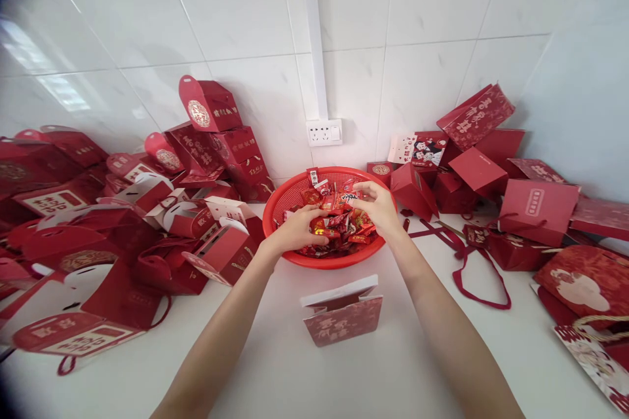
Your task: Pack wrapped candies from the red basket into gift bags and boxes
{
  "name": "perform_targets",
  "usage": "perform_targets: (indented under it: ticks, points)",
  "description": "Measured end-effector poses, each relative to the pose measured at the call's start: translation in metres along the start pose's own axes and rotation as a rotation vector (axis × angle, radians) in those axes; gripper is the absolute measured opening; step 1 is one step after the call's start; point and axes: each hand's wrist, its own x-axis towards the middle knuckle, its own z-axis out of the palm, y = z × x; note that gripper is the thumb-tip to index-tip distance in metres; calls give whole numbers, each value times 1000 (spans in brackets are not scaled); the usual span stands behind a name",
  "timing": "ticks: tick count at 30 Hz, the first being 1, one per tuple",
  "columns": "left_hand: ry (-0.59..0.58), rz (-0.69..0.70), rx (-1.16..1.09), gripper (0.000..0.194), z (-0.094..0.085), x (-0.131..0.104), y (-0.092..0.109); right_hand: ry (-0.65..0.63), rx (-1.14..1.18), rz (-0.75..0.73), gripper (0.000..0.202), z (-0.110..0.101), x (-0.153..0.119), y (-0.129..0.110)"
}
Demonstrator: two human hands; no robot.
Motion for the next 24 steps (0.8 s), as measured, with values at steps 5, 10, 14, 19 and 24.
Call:
perform_targets:
  ticks: [5,10,14,19,24]
  points:
    - [-76,-33,71,52,1,0,-1,20,-4,-7,41,0,1,1]
    - [21,29,67,17,1,2,-3,25,-6,-13,40,-1,2,2]
    - [141,9,54,25,0,2,-2,49,-3,-6,36,-1,2,2]
    - [448,-41,-105,30,-3,3,-2,37,-9,17,32,-1,2,2]
    - [466,33,-450,36,-3,5,-2,-56,-23,59,30,1,-1,-3]
